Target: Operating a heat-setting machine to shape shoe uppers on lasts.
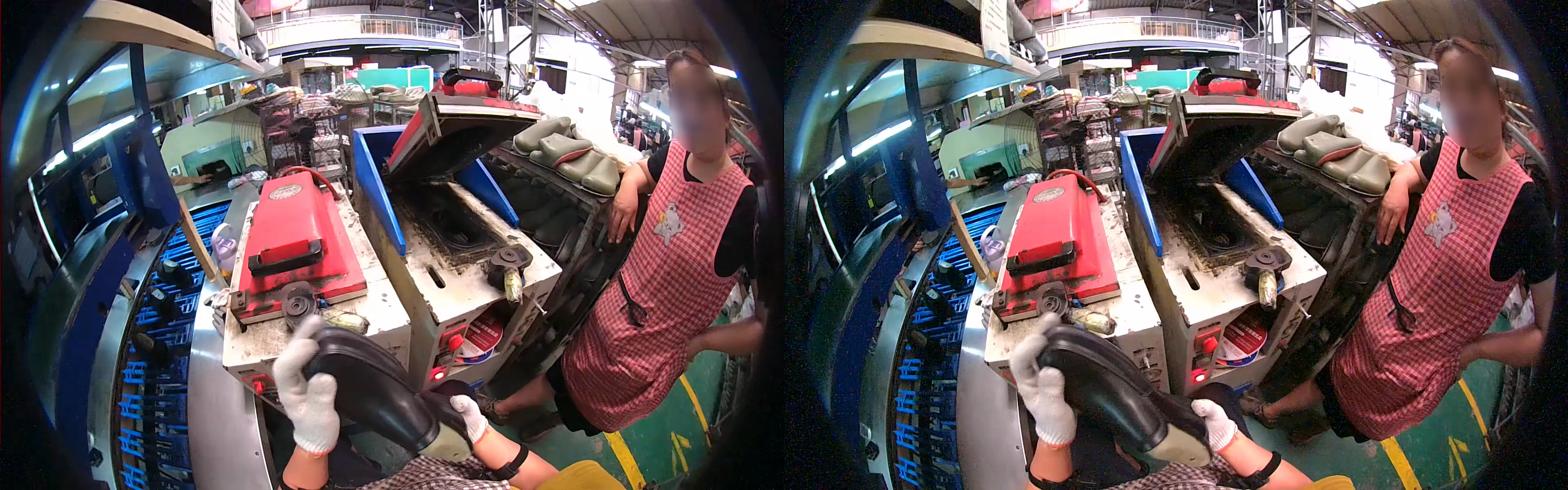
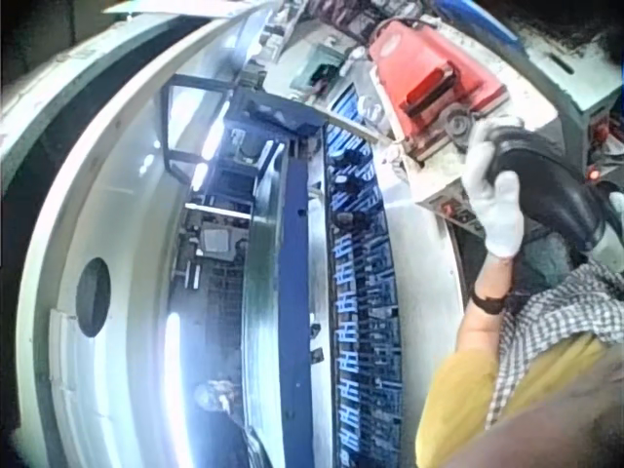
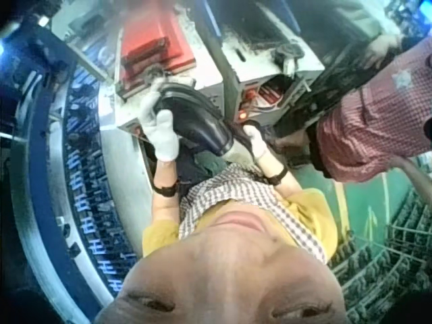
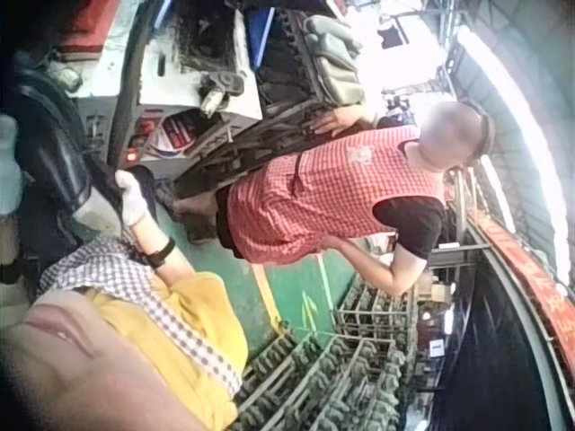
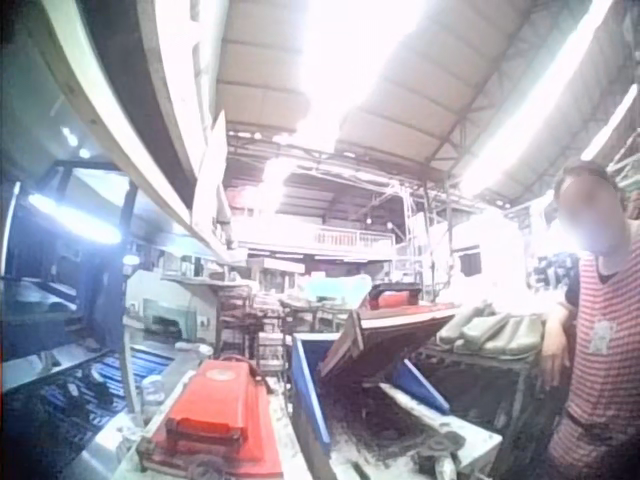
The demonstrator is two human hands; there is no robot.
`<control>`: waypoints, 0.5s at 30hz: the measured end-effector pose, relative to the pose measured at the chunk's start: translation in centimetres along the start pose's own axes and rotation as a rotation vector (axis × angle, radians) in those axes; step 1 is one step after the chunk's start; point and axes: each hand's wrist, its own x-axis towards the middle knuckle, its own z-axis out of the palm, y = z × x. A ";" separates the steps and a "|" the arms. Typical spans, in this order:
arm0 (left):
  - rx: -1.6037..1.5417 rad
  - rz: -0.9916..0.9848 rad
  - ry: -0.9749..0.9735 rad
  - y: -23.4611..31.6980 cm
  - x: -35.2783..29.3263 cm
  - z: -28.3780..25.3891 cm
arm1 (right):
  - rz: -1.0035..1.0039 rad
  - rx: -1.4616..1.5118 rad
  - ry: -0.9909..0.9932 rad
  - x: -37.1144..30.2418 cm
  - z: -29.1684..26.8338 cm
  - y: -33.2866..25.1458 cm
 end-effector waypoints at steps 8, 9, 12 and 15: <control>-0.349 -0.603 -0.131 -1.1 -11.2 -8.8 | -0.177 -0.969 -0.056 7.5 16.8 1.8; -0.353 -0.516 -0.202 1.8 -8.3 -6.6 | -0.195 -1.106 -0.102 8.9 17.7 2.5; -0.538 -0.561 0.184 3.6 -7.4 -7.2 | -0.210 -1.456 -0.170 12.3 20.0 4.5; -0.348 -0.560 0.571 5.2 -9.3 -11.6 | -0.458 -1.862 -0.405 15.4 18.7 5.3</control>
